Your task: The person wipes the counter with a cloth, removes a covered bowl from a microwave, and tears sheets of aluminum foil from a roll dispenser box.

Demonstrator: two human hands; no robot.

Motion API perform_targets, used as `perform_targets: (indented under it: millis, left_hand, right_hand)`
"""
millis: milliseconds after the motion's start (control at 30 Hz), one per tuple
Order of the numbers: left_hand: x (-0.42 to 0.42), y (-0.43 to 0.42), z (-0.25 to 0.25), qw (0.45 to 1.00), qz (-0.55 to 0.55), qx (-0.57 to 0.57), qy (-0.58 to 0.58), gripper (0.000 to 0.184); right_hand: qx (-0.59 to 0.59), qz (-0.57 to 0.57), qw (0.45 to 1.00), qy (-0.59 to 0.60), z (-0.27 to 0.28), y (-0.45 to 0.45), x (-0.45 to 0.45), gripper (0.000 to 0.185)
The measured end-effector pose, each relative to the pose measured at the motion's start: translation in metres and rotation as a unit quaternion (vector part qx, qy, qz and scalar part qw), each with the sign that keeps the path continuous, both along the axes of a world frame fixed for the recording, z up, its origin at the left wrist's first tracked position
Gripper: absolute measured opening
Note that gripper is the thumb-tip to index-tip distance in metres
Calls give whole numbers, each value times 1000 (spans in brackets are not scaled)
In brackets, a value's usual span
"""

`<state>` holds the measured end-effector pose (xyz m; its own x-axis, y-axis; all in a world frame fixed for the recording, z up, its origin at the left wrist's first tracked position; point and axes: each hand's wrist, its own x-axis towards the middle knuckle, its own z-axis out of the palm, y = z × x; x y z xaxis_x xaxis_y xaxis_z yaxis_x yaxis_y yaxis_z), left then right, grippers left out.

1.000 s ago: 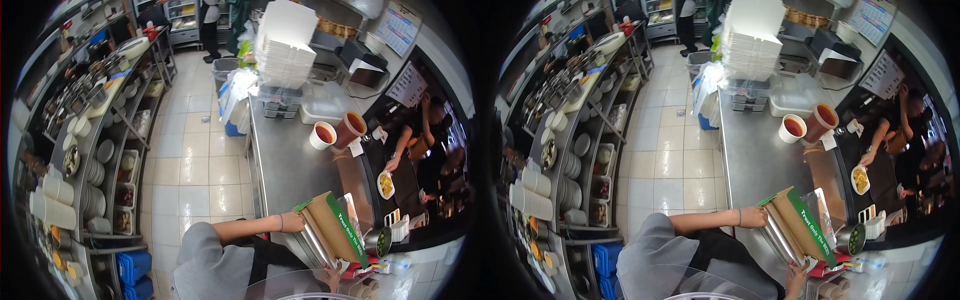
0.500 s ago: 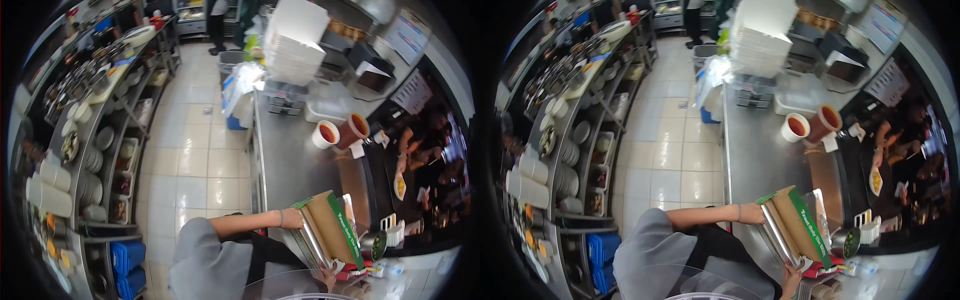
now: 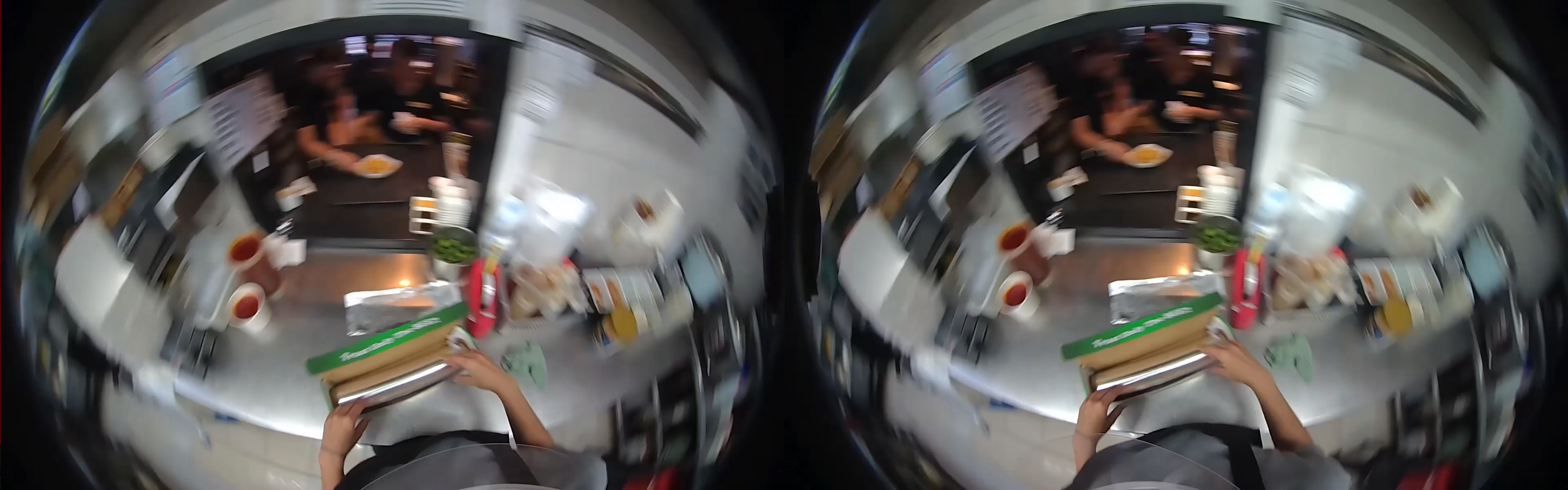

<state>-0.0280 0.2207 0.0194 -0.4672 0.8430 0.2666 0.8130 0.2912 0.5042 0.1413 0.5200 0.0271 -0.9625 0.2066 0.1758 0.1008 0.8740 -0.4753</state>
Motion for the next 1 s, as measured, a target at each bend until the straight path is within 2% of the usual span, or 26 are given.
perform_targets:
  millis: [33,167,233,267,300,367,433,467,533,567,633,767,833,867,933,967,1000]
  left_hand:
    - [1,3,3,1000,-2,17,-7,29]
    - [0,15,9,994,-93,59,2,11]
    - [-6,24,-13,991,-131,-28,-26,10]
    - [-27,33,-55,973,-219,24,65,10]
    - [13,47,5,970,-221,-74,-72,14]
    - [27,64,12,954,-278,-83,-77,14]
    - [35,81,13,940,-329,-71,-61,14]
    - [39,88,14,933,-349,-64,-53,15]
    - [45,102,15,920,-388,-49,-39,15]
    - [48,107,17,913,-404,-40,-32,15]
    - [55,116,19,899,-437,-18,-20,16]
    - [65,127,27,871,-491,32,3,16]
    - [72,131,31,855,-515,60,15,17]
    - [75,132,33,846,-527,74,21,17]
    - [81,134,36,830,-547,104,33,17]
    - [84,136,38,819,-559,121,39,17]
    - [87,137,39,810,-569,138,45,18]
  right_hand:
    - [65,-4,997,48,2,-6,1,38]
    - [45,-23,990,128,-8,-35,-8,24]
    - [-94,-10,986,139,1,-59,-7,26]
    - [-174,18,970,172,-3,-72,-10,27]
    - [-247,51,945,209,-7,-87,-13,28]
    - [-392,98,906,126,0,-114,-8,35]
    - [-387,128,902,141,-31,-122,-12,45]
    - [-383,107,905,152,-24,-123,1,45]
    - [-525,8,847,78,2,-128,30,48]
    - [-524,-5,848,84,-2,-131,35,48]
    - [-537,-13,822,188,-21,-137,37,48]
    - [-509,-52,834,207,-41,-134,31,48]
    - [-613,-75,754,223,-37,-138,30,47]
    - [-613,-76,754,223,-35,-139,31,47]
    - [-780,-65,591,197,-24,-139,35,47]
    - [-779,-65,592,197,-19,-140,37,47]
    - [-833,-39,506,222,-14,-144,40,41]
